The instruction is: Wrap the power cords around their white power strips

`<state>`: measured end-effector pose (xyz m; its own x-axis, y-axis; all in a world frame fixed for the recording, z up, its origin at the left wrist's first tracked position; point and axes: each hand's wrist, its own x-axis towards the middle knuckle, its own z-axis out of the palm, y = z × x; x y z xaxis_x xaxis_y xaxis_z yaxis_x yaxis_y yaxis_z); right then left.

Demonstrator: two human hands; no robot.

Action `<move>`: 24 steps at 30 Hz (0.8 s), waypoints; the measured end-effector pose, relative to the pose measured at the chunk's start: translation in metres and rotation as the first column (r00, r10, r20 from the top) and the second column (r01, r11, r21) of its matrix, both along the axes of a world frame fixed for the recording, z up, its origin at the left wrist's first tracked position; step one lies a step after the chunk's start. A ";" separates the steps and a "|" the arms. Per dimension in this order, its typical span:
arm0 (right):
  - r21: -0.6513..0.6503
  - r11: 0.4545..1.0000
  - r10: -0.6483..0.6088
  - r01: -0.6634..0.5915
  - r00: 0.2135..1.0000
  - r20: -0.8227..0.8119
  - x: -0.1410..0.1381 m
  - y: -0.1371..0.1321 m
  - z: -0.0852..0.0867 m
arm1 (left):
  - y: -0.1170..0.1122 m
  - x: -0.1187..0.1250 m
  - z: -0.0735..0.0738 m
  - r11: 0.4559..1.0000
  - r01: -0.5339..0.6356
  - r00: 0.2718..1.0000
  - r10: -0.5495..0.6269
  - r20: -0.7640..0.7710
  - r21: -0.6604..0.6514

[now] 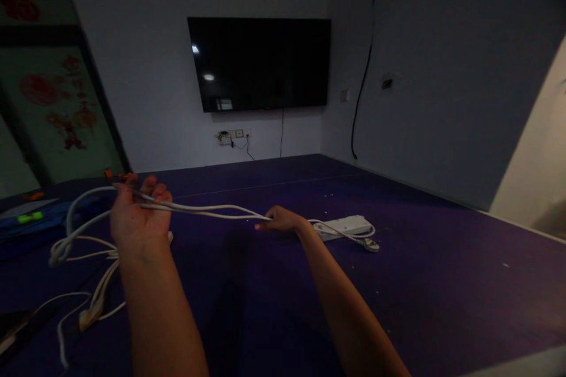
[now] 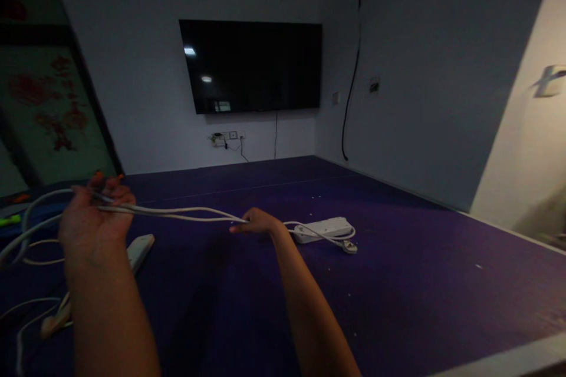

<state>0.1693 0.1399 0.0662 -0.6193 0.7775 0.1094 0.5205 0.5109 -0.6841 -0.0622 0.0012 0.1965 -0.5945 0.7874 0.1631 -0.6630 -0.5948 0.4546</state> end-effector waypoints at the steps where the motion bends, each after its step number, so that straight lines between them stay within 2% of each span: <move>1: -0.004 1.000 -0.017 0.017 1.000 -0.001 0.000 -0.001 0.000 | 0.000 0.001 0.001 1.000 -0.002 1.000 0.002 0.021 -0.008; 5: -0.017 0.995 -0.095 0.095 0.995 0.022 0.005 -0.006 0.004 | -0.001 0.004 0.004 1.000 0.018 0.997 -0.018 0.070 0.002; 9: 0.002 0.987 -0.158 0.158 0.985 0.065 0.016 -0.005 0.005 | 0.000 0.000 0.001 0.998 -0.012 0.997 0.008 0.078 0.054; 11: 0.039 0.981 -0.191 0.189 0.978 0.080 0.022 -0.003 0.006 | 0.000 -0.004 -0.001 0.996 -0.008 0.998 0.001 0.068 0.092; 14: 0.133 0.963 -0.245 0.235 0.967 0.065 0.030 -0.001 0.009 | -0.001 -0.011 -0.006 0.986 0.075 0.997 -0.075 -0.007 0.149; 16: 0.213 0.931 -0.318 0.297 0.945 0.073 0.033 -0.003 0.014 | -0.001 -0.014 -0.009 0.977 0.132 0.991 -0.125 -0.055 0.167; 19: 0.325 0.848 -0.461 0.419 0.885 0.062 0.036 -0.008 0.025 | -0.001 -0.017 -0.013 0.971 0.162 0.985 -0.149 -0.086 0.177; 24: 0.399 0.720 -0.595 0.568 0.801 -0.067 0.043 -0.021 0.045 | 0.006 -0.019 -0.014 0.975 0.193 0.979 -0.185 -0.081 0.111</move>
